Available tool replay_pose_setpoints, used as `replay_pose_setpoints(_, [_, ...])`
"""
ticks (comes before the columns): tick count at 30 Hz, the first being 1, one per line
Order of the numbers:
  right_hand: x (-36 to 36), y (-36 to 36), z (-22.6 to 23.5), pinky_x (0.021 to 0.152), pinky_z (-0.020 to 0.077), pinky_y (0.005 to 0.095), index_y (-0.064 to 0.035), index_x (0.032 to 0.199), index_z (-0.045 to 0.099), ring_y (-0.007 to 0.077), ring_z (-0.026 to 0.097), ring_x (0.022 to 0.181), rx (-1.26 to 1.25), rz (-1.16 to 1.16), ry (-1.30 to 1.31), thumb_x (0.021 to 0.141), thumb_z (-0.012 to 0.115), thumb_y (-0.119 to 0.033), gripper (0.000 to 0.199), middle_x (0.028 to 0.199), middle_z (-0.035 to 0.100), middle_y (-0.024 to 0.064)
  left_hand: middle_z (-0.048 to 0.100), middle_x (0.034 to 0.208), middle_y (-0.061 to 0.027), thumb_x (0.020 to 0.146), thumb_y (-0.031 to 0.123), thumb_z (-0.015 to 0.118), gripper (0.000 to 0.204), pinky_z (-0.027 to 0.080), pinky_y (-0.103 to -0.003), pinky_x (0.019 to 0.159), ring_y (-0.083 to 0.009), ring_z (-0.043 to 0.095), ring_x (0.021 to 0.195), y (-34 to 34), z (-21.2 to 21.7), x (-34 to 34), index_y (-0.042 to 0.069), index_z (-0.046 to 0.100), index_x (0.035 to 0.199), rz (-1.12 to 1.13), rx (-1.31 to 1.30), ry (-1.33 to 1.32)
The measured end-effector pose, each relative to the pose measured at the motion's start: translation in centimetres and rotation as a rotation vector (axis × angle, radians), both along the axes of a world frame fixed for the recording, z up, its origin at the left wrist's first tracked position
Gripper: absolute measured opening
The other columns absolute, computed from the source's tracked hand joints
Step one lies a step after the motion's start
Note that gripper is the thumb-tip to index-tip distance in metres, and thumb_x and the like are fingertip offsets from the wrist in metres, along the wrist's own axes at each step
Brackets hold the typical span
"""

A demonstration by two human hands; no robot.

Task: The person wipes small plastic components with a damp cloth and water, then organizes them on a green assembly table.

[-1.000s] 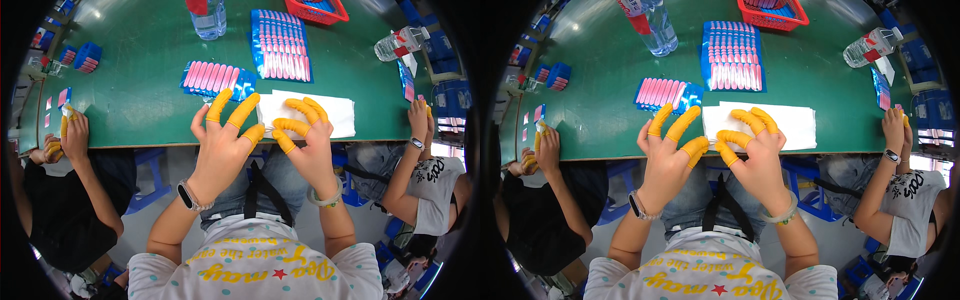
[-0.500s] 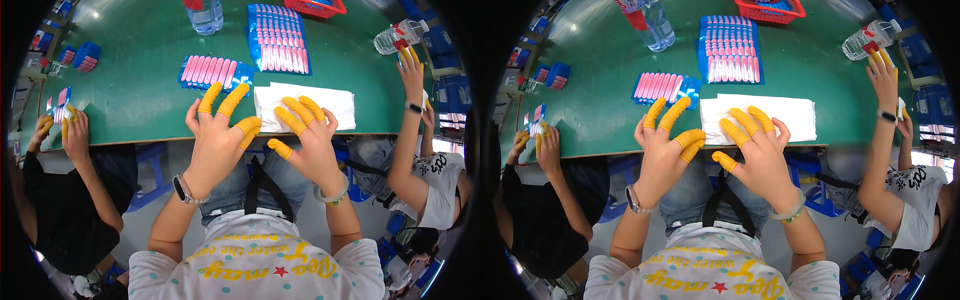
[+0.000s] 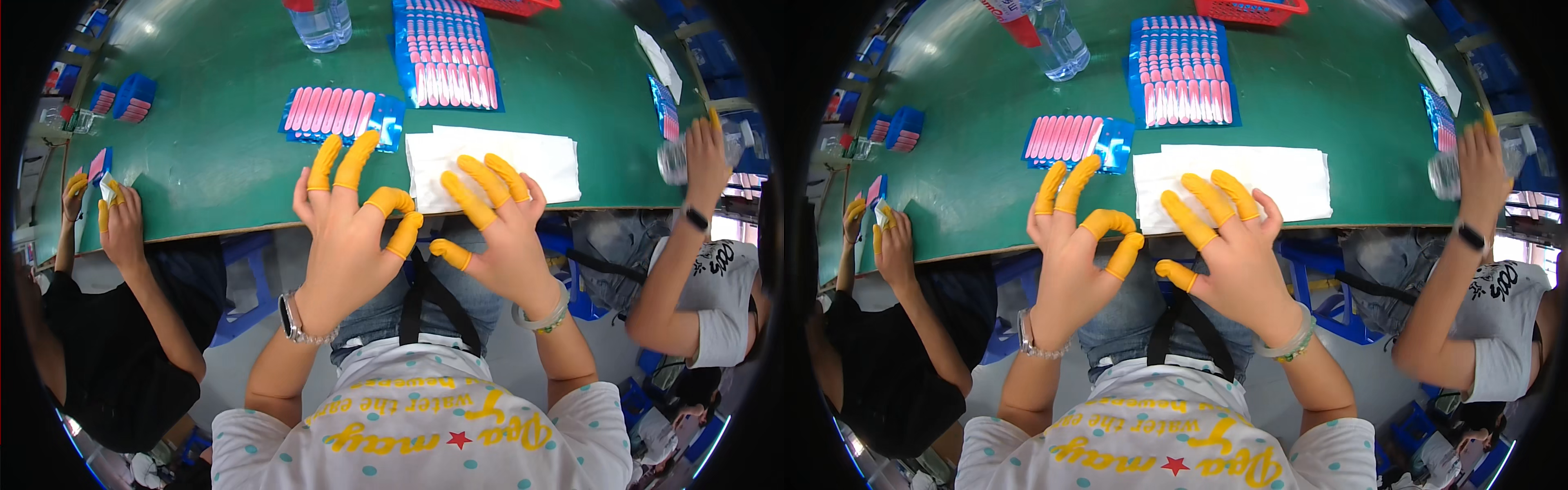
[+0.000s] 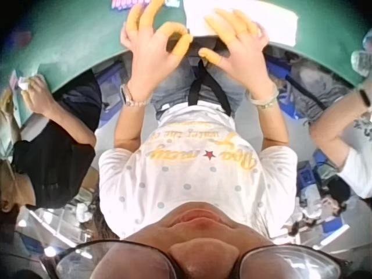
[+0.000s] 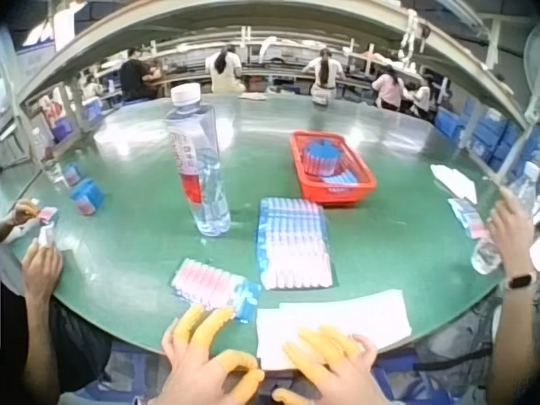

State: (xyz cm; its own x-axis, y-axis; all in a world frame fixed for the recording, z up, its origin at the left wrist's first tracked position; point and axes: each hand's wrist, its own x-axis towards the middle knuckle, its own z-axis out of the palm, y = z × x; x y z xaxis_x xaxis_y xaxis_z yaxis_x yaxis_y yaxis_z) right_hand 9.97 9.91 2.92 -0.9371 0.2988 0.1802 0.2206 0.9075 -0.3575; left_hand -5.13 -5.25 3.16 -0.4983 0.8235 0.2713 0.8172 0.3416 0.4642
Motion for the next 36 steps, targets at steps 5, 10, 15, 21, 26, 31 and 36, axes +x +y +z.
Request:
replay_pose_setpoints(5, [3.1, 2.1, -1.8, 0.112, 0.0217, 0.0461, -0.0101, 0.14, 0.053, 0.0284, 0.043, 0.132, -0.052, -0.326, 0.238, 0.078, 0.082, -0.036, 0.073, 0.14, 0.054, 0.0076, 0.042, 0.151, -0.0169, 0.075, 0.028, 0.081, 0.027, 0.014, -0.059, 0.113, -0.0423, 0.029, 0.141, 0.3, -0.1, 0.3, 0.017, 0.074, 0.098, -0.051, 0.005, 0.08])
replay_pose_setpoints(10, [7.1, 3.6, -4.0, 0.108, 0.0309, 0.0414, -0.0074, 0.135, 0.055, 0.0274, 0.048, 0.125, -0.071, -0.598, 0.446, 0.085, 0.079, -0.027, 0.059, 0.132, 0.058, 0.0083, 0.052, 0.145, -0.0061, 0.072, 0.029, 0.082, 0.031, 0.014, -0.056, 0.115, -0.0368, 0.038, 0.139, 0.6, -1.4, -0.4, 0.025, 0.077, 0.102, -0.174, -0.021, 0.267])
replay_pose_setpoints(15, [8.7, 4.1, -5.3, 0.105, 0.0357, 0.0384, -0.0063, 0.127, 0.062, 0.0277, 0.051, 0.12, -0.235, -0.697, 0.539, 0.087, 0.076, -0.019, 0.043, 0.125, 0.06, 0.0091, 0.06, 0.136, 0.0009, 0.074, 0.024, 0.081, 0.027, 0.018, -0.055, 0.113, -0.0333, 0.042, 0.136, 0.8, -1.6, -0.5, 0.026, 0.077, 0.101, -0.168, 0.011, 0.252])
replay_pose_setpoints(21, [7.8, 4.1, -3.7, 0.101, 0.0376, 0.038, -0.0072, 0.12, 0.067, 0.0263, 0.052, 0.114, -0.084, -0.685, 0.511, 0.084, 0.078, -0.018, 0.039, 0.12, 0.062, 0.0068, 0.067, 0.126, -0.0015, 0.075, 0.017, 0.08, 0.027, 0.043, -0.041, 0.091, -0.0232, 0.062, 0.106, 1.1, -1.6, -0.4, 0.012, 0.073, 0.101, -0.248, 0.138, 0.181])
replay_pose_setpoints(26, [3.6, 0.3, -1.1, 0.103, 0.0273, 0.0432, -0.0192, 0.125, 0.067, 0.027, 0.045, 0.122, 0.04, -0.273, 0.273, 0.069, 0.086, -0.041, 0.063, 0.125, 0.059, 0.0023, 0.069, 0.121, -0.0066, 0.075, 0.009, 0.08, 0.032, 0.048, -0.031, 0.073, -0.0209, 0.064, 0.091, 0.6, -1.8, 1.0, 0.005, 0.071, 0.106, -0.272, 0.208, 0.03])
replay_pose_setpoints(31, [0.4, -0.8, -2.3, 0.093, 0.026, 0.041, -0.0214, 0.12, 0.071, 0.0196, 0.052, 0.11, 0.091, -0.208, 0.307, 0.071, 0.082, -0.031, 0.051, 0.117, 0.063, -0.0051, 0.066, 0.123, -0.0114, 0.077, 0.007, 0.079, 0.034, 0.051, -0.033, 0.081, -0.0252, 0.064, 0.098, 0.7, -1.9, 2.2, 0.003, 0.07, 0.109, -0.203, 0.272, -0.032])
replay_pose_setpoints(36, [0.4, -0.8, -3.0, 0.087, 0.0269, 0.0386, -0.0192, 0.118, 0.072, 0.0147, 0.055, 0.097, 0.097, -0.253, 0.346, 0.076, 0.079, -0.025, 0.043, 0.106, 0.066, -0.0056, 0.055, 0.138, -0.0174, 0.08, -0.003, 0.071, 0.041, 0.051, -0.038, 0.091, -0.0336, 0.06, 0.115, 1.1, -1.5, 3.0, 0.004, 0.066, 0.121, -0.214, 0.376, -0.247])
